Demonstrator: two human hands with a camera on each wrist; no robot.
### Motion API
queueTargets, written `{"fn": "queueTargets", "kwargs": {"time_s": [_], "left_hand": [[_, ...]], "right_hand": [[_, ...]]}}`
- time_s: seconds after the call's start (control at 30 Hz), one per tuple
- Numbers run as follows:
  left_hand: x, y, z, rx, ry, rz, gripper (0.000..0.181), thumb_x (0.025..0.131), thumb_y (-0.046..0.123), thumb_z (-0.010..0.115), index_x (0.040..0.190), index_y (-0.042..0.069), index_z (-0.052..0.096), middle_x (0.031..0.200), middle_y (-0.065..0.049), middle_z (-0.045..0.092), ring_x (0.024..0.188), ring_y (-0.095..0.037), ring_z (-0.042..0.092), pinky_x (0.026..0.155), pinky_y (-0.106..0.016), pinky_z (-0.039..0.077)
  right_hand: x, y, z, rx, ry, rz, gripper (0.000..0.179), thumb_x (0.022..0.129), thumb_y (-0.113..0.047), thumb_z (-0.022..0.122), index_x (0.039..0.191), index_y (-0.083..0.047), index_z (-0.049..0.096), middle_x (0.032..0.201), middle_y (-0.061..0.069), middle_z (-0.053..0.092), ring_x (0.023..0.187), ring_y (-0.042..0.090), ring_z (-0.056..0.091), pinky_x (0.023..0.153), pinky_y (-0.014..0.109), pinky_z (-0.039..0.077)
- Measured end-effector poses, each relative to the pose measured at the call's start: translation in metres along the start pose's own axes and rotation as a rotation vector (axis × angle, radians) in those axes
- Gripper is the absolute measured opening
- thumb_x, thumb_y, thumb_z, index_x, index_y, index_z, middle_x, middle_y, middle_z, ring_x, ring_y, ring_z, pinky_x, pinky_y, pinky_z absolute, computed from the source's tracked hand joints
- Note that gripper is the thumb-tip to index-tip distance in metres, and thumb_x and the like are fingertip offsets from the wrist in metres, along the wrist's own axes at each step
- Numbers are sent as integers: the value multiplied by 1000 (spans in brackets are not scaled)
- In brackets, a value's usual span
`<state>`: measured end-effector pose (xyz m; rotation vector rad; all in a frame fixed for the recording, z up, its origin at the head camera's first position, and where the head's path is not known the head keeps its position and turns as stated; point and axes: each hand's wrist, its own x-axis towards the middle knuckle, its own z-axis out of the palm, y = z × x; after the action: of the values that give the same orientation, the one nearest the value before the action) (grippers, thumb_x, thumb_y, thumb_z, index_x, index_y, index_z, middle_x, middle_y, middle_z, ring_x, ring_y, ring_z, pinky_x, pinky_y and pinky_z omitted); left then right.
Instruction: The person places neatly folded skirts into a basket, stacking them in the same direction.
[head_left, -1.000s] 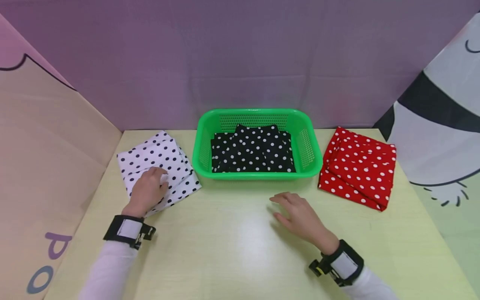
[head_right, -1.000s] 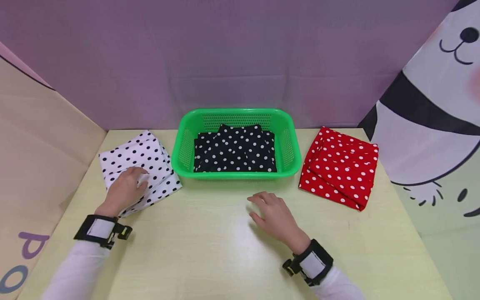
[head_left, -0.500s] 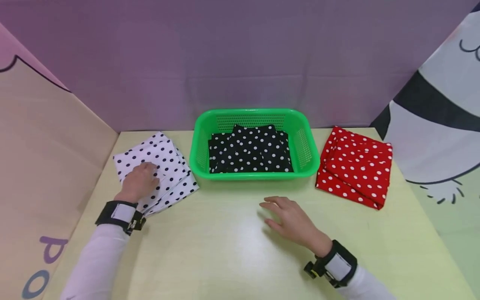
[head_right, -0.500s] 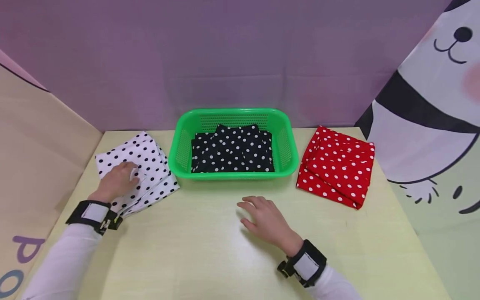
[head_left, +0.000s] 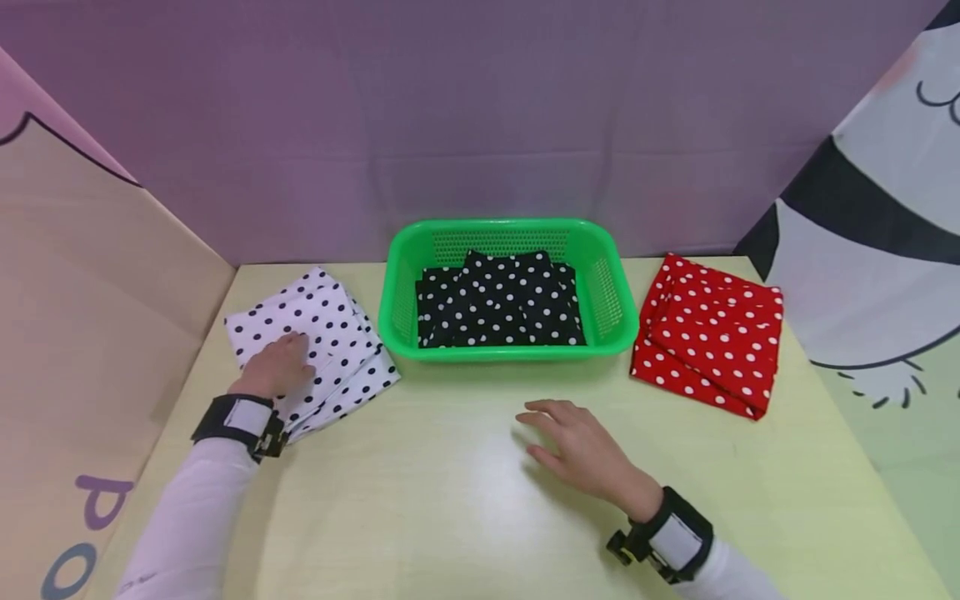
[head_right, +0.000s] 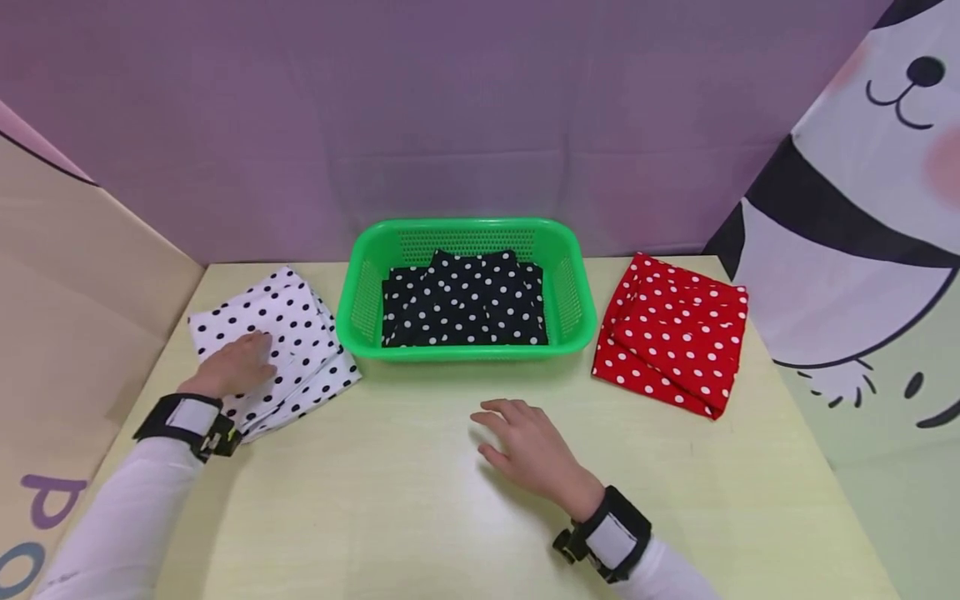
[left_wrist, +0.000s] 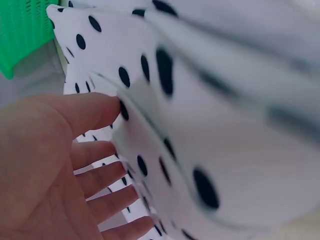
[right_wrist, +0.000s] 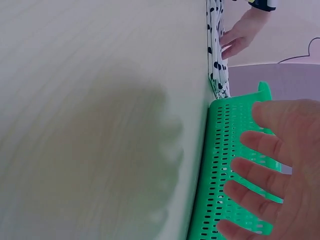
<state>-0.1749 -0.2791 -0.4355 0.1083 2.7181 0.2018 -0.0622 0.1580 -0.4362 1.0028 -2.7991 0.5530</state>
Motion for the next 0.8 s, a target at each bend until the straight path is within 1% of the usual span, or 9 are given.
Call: {"fn": "queueTargets", "kwargs": {"time_s": [0.1, 0.27, 0.33, 0.43, 0.5, 0.63, 0.8], "left_hand": [[-3, 1, 1, 14, 3, 21, 53, 90, 18, 51, 130, -12, 36, 130, -33, 39, 110, -50, 45, 90, -59, 40], [-13, 3, 4, 60, 32, 31, 55, 89, 20, 49, 134, -9, 37, 134, -33, 36, 117, -53, 37, 93, -63, 34], [-17, 4, 5, 58, 46, 27, 54, 89, 20, 48, 135, -7, 38, 135, -32, 36, 118, -53, 36, 95, -63, 32], [-24, 6, 8, 39, 75, 32, 53, 88, 19, 49, 133, -6, 41, 133, -31, 39, 117, -52, 36, 96, -62, 31], [-28, 7, 11, 27, 99, 46, 52, 87, 18, 50, 132, -6, 43, 130, -30, 42, 116, -50, 39, 96, -61, 32], [-36, 11, 18, 17, 147, 82, 50, 85, 15, 52, 130, -6, 46, 123, -29, 48, 111, -45, 46, 91, -57, 39], [-48, 17, 27, -11, 182, 87, 47, 85, 13, 54, 127, -5, 49, 118, -26, 50, 103, -41, 53, 82, -52, 46]], "right_hand": [[0, -1, 2, 1, 2, -3, 39, 80, -25, 70, 117, -17, 61, 121, 5, 59, 109, 23, 56, 86, 42, 49], [-1, -1, 5, 2, -2, -1, 39, 80, -26, 70, 117, -17, 61, 122, 4, 58, 109, 22, 55, 86, 42, 49], [-1, -2, 6, 3, -5, -2, 39, 80, -27, 69, 117, -17, 61, 122, 4, 58, 110, 22, 55, 86, 42, 48], [-1, -3, 7, 0, -7, -6, 39, 81, -28, 68, 117, -17, 61, 122, 4, 58, 110, 22, 55, 86, 42, 48], [-1, -4, 7, 1, -9, -5, 39, 81, -29, 68, 117, -18, 61, 122, 4, 58, 110, 22, 55, 86, 41, 49], [0, -7, 8, 7, -15, -2, 39, 81, -29, 68, 118, -17, 60, 123, 4, 57, 110, 22, 54, 87, 41, 48], [4, -10, 9, 15, -18, -10, 40, 81, -28, 68, 118, -17, 60, 124, 5, 56, 112, 22, 54, 88, 42, 48]]}}
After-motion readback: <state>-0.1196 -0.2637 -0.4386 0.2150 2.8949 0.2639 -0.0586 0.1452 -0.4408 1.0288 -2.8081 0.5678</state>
